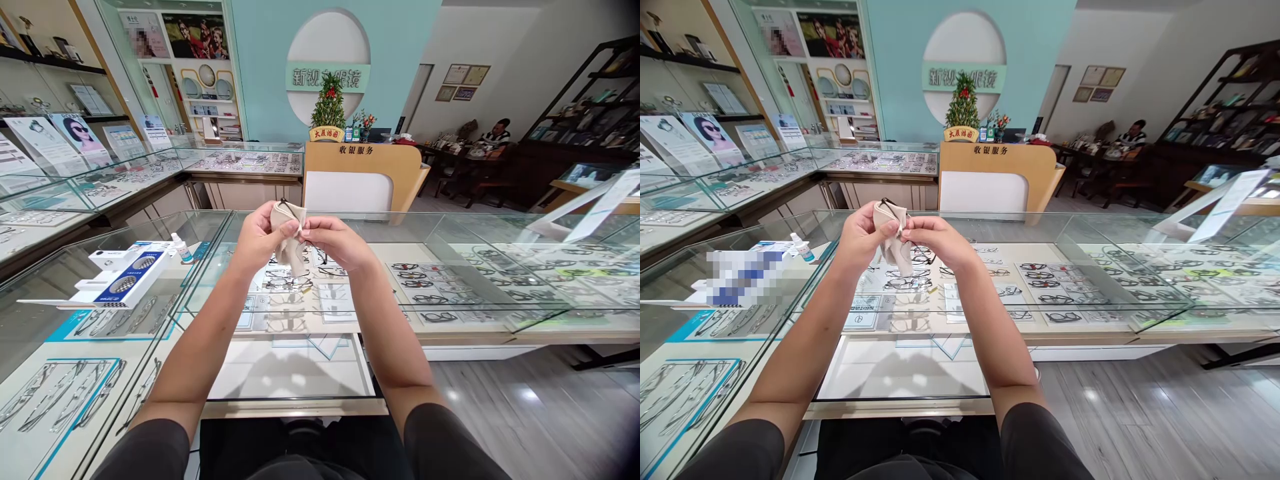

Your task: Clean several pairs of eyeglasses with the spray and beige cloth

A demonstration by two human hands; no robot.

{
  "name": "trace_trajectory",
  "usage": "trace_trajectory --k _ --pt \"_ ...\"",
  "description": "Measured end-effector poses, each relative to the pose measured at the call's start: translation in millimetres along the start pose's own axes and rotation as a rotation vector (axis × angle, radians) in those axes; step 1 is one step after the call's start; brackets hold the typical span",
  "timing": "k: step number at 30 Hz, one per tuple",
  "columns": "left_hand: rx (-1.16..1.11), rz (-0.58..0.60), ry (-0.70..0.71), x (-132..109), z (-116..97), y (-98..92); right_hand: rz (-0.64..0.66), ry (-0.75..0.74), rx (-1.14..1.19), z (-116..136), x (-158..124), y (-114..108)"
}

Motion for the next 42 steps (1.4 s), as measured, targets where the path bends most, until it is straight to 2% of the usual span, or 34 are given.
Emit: trace_trajectory --k 3,5,7,11,13,15,21,23,25,28,31,34,36,42 --pt "0.087 -0.197 0.078 -4 -3 -3.0 0.041 -0.008 -0.046 -6 2 10" --pt "0.089 -0.235 0.087 -5 -2 -5.8 0.042 -0.015 -0.056 -6 2 13" --pt "0.033 -0.151 0.051 -2 2 -6.4 0.012 -0.038 -0.051 -1 0 11" --pt "-0.095 0.134 -0.013 3 6 -1.3 -0.046 -0.069 -0.033 11 -5 2" --pt "-0.109 0.18 -0.02 4 6 1.2 -0.054 -0.054 -0.013 12 -6 0" --pt "-0.096 0.12 0.003 4 4 1.6 -0.051 -0.04 0.003 9 -5 1" --pt "0.004 -0.257 0.115 -1 1 -8.4 0.031 -0.03 -0.009 -5 1 19" --pt "0.004 -0.261 0.094 0 2 -11.0 0.037 -0.051 -0.03 -4 1 20" --pt "-0.015 -0.19 0.043 4 5 -13.2 0.01 -0.102 -0.062 2 0 14" --pt "-0.021 -0.115 -0.021 10 8 -23.3 -0.055 -0.158 -0.108 16 -6 -5" --pt "0.013 -0.145 -0.025 14 7 -39.1 -0.109 -0.156 -0.13 29 -16 -24" --pt "0.093 -0.19 0.039 13 0 -47.9 -0.099 -0.144 -0.162 38 -25 -33" --pt "0.212 -0.184 0.119 8 -9 -45.1 -0.097 -0.145 -0.197 42 -29 -33" --pt "0.731 -0.133 0.487 -16 -49 -10.8 -0.061 -0.152 -0.324 50 -36 -13"
Point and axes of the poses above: each hand's wrist, its own x-axis towards the middle knuckle, its own y-axis out of the palm, z = x × y, the point moved 6 cm from there along x, towards the middle knuckle, and after that the axes turned 10 degrees about x, right-handed, at the moved point
